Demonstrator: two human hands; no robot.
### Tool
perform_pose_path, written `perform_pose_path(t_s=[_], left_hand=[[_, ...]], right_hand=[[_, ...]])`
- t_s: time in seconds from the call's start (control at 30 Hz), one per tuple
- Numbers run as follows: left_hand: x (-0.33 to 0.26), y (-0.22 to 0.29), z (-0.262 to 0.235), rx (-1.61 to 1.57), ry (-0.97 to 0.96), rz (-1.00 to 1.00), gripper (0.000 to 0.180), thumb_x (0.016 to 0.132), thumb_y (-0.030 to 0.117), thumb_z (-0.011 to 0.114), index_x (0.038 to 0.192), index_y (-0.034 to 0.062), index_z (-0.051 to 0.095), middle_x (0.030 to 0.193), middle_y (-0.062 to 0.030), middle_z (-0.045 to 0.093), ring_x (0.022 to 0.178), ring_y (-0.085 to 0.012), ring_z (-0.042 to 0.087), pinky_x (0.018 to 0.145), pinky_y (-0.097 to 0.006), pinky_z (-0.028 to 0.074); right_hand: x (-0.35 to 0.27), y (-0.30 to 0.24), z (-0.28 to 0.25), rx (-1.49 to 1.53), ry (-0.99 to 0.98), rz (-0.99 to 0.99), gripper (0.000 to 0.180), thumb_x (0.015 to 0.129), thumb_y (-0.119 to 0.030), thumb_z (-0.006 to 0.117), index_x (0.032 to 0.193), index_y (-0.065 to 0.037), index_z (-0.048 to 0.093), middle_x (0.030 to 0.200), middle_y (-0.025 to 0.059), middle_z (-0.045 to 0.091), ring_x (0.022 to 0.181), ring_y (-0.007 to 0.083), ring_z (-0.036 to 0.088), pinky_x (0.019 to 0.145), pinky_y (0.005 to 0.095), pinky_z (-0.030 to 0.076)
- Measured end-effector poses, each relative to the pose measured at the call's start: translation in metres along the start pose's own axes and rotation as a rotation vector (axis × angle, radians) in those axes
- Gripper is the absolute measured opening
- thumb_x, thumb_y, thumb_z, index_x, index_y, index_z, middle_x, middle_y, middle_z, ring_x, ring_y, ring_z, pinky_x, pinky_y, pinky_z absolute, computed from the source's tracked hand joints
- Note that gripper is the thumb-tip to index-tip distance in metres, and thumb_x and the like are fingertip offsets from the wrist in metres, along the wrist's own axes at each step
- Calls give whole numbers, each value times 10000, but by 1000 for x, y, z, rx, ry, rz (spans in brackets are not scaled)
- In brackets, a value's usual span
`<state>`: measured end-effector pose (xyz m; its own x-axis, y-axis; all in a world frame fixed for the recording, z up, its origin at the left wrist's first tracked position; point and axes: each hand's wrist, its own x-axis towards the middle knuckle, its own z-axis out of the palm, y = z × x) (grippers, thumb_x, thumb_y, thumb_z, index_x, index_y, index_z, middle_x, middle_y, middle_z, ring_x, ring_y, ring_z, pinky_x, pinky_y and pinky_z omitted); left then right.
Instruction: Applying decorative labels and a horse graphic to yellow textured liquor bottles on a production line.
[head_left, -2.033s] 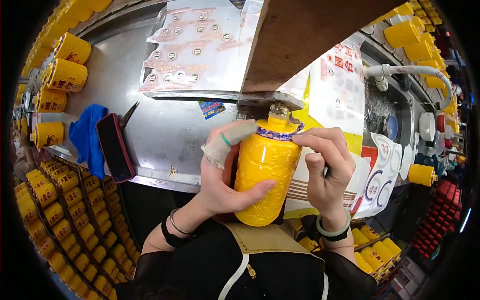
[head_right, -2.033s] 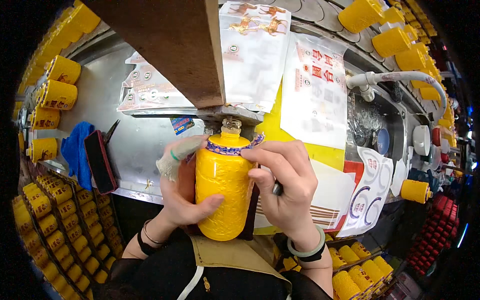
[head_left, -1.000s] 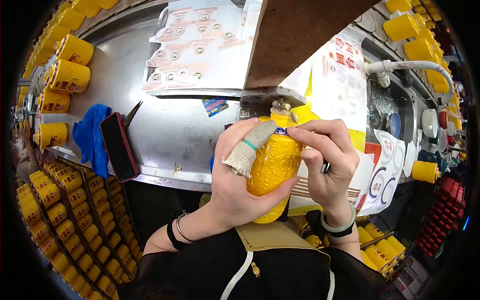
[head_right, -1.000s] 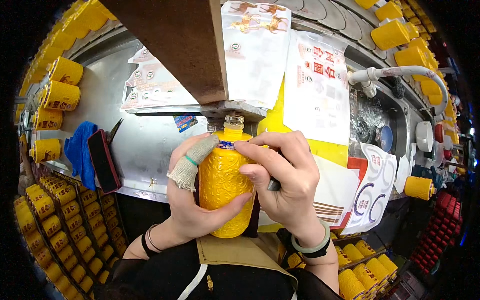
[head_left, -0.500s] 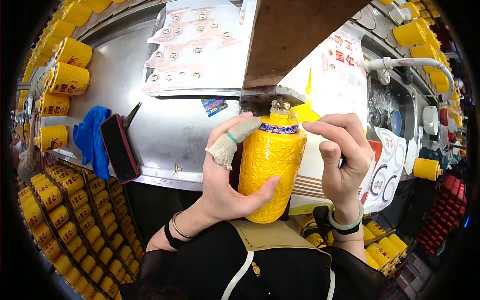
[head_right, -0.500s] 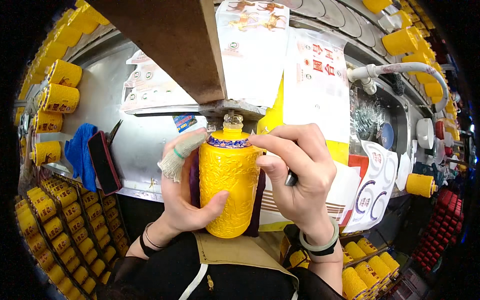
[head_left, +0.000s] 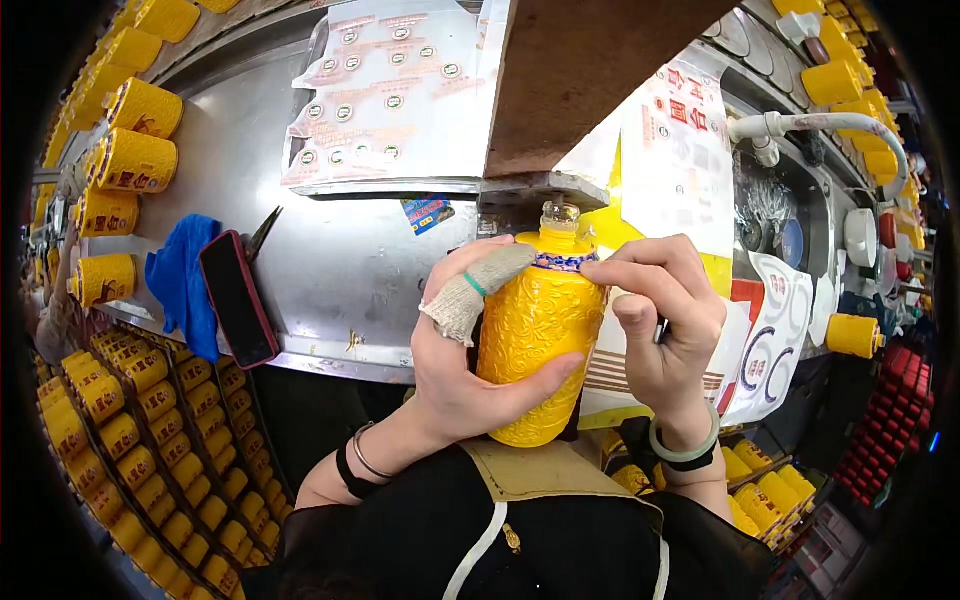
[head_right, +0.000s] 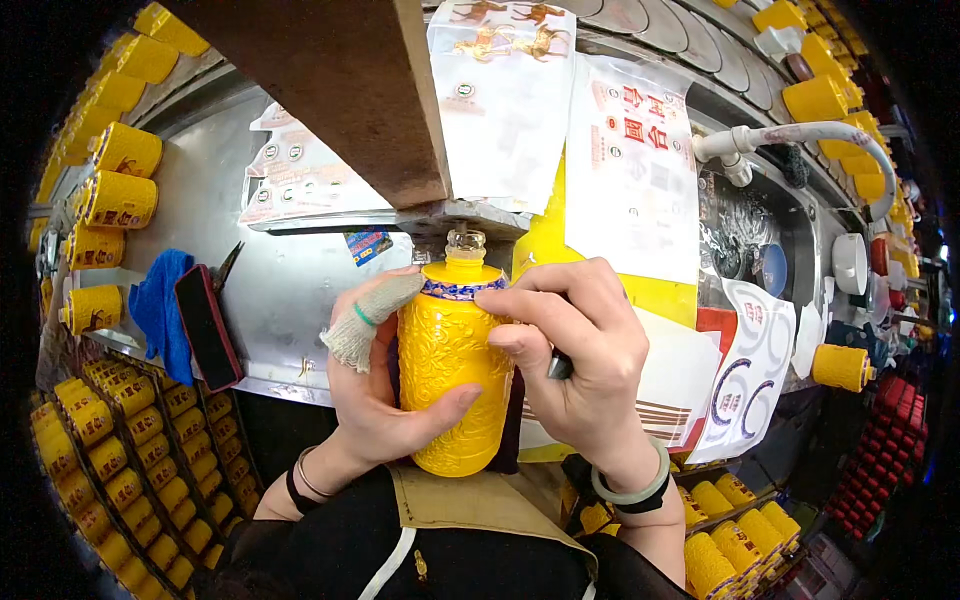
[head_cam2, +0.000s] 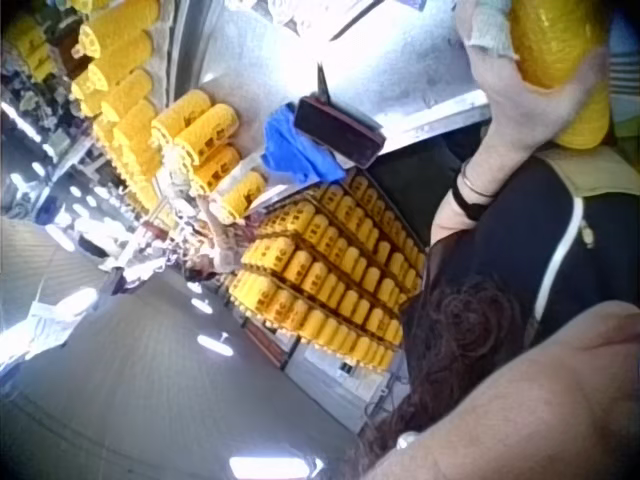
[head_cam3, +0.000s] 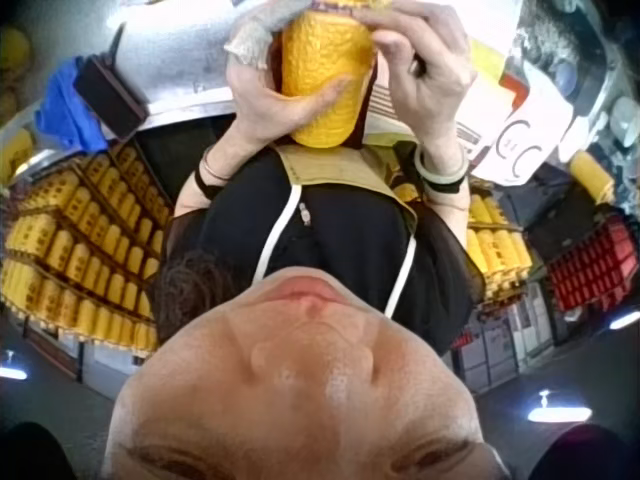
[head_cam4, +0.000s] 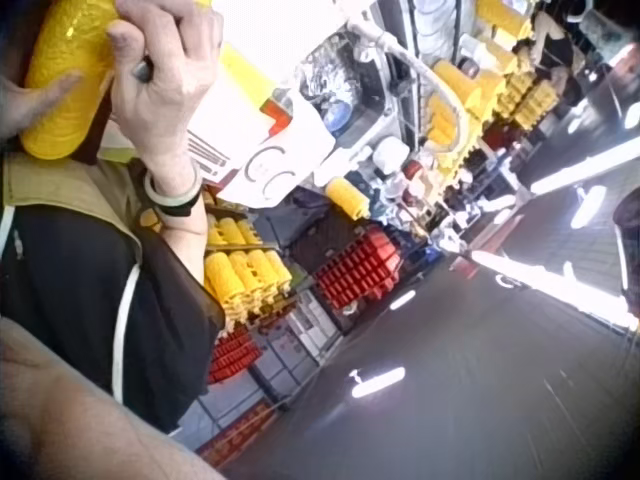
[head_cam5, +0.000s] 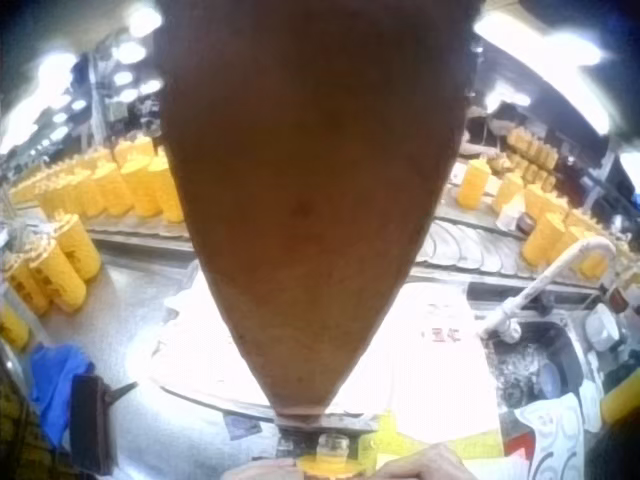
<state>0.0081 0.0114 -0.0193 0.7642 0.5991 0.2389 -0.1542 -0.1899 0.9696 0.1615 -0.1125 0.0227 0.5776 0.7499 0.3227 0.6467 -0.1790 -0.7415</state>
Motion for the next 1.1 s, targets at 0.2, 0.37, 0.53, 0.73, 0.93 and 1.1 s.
perform_pose_path(t_s=[0.2,0.37,0.53,0.73,0.93,1.1], left_hand=[[-3,-14,-5,-266,-14,-114,812,737,123,900,1412,-42,480,1423,-189,459,1312,-279,514,1117,-405,435],[6,12,4,212,11,106,699,699,172,918,1290,-29,604,1302,-214,585,1222,-382,578,1042,-456,470],[6,10,2,243,-10,123,662,708,163,913,1272,-25,622,1299,-210,592,1223,-375,579,1046,-453,469],[3,-1,-8,64,-56,6,695,738,139,889,1331,-35,572,1352,-220,547,1265,-337,560,1082,-442,455],[-1,-11,-9,-116,-52,-7,747,785,100,827,1417,-58,462,1440,-220,447,1319,-307,515,1126,-416,425],[4,12,3,169,-16,64,696,720,144,904,1311,-47,589,1337,-232,573,1259,-387,567,1074,-457,458]], right_hand=[[6,-1,-14,-66,18,21,217,917,-249,743,953,-40,791,837,96,650,764,242,607,681,332,482],[4,-2,2,24,-14,0,235,889,-256,761,1009,-59,802,896,92,658,804,248,603,714,350,488],[0,1,1,-27,-1,-36,222,878,-240,770,995,-54,799,887,90,658,801,252,607,710,353,490],[-1,2,-10,-33,-1,59,177,899,-206,756,949,-39,789,846,93,661,784,246,611,697,341,489],[5,-4,-13,-33,22,36,213,897,-230,757,1007,-51,796,856,92,657,792,244,611,695,343,489],[4,-1,1,-13,-26,-26,267,870,-265,781,1052,-71,802,896,79,651,783,247,588,698,352,483]])
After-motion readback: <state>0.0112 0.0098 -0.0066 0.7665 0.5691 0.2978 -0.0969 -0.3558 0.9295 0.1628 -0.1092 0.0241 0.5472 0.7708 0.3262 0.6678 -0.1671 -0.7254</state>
